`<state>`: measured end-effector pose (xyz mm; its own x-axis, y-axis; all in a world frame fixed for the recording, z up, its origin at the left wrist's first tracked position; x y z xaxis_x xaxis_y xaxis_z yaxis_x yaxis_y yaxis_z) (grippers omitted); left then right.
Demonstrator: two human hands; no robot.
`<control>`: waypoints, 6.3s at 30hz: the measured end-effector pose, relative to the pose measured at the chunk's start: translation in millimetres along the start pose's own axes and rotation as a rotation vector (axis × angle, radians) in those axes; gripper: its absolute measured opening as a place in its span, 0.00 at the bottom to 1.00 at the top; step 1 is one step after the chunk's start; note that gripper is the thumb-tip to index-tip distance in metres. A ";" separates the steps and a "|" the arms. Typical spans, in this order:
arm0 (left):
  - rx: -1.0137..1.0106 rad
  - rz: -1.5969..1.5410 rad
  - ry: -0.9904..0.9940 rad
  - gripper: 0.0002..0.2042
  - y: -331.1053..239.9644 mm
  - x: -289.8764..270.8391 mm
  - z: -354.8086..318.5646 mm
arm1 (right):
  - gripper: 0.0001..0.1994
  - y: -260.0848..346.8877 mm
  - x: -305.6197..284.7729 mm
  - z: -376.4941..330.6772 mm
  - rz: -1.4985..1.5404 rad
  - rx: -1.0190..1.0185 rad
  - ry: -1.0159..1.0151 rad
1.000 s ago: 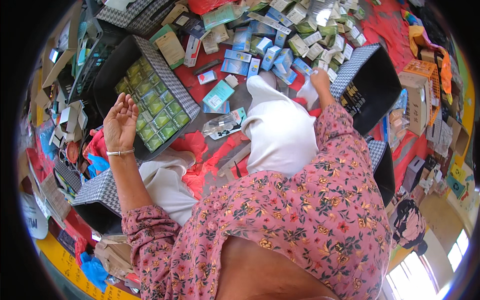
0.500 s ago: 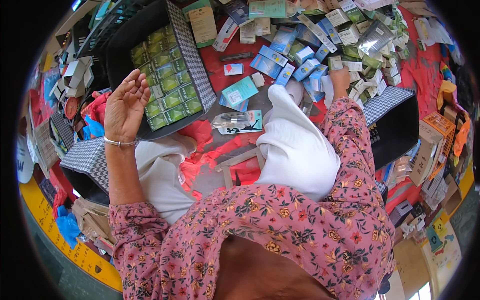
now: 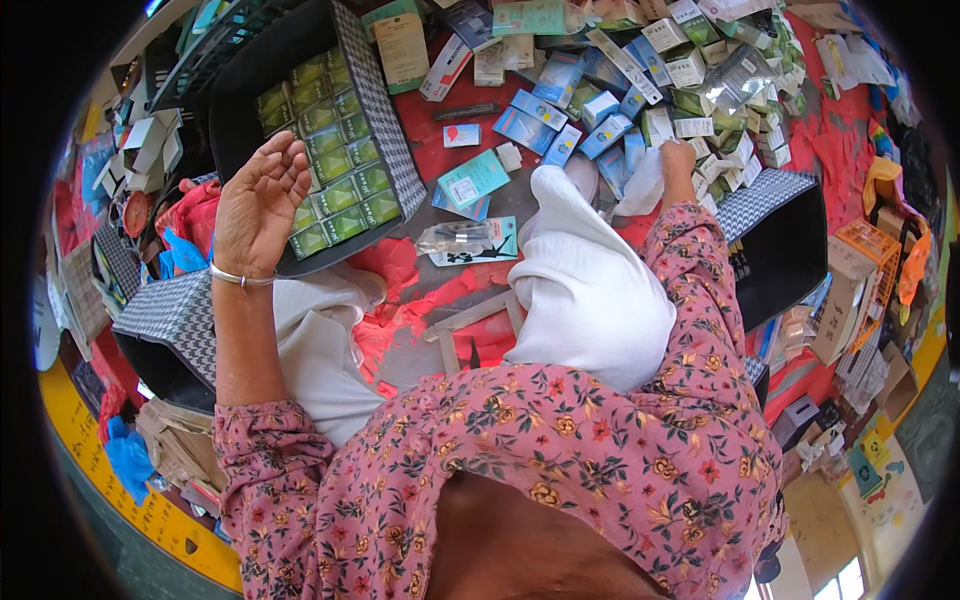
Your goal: The person sits on the floor and sorts through a pile of small green and white boxes, wiping each box with a white cloth before placing them into a black crate.
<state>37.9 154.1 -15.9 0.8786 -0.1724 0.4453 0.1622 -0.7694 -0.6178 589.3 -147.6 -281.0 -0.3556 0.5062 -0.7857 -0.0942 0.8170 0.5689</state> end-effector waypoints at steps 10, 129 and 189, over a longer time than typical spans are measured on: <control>-0.030 0.015 0.072 0.15 8.1 13.1 3.9 | 0.18 41.9 -62.4 -53.6 0.524 0.062 0.203; 0.351 -0.221 0.721 0.34 -36.6 43.5 -56.2 | 0.23 500.5 -46.8 -445.2 0.359 -1.401 0.255; 0.443 -0.229 0.665 0.26 -44.3 34.3 -61.4 | 0.11 477.5 -2.0 -339.7 0.285 -1.172 0.286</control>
<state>33.3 144.5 66.5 0.3765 -0.4753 0.7952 0.5889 -0.5398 -0.6015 229.1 147.6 74.7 -0.6759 0.4269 -0.6008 -0.7024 -0.1265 0.7004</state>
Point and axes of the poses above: each hand's wrist, its own z-axis towards the middle knuckle, its own x-axis out of the palm, y = z × x, the point moved 9 cm from there along z, towards the middle knuckle, and after that the axes turned 4 degrees about -x, right-handed, at the moved point
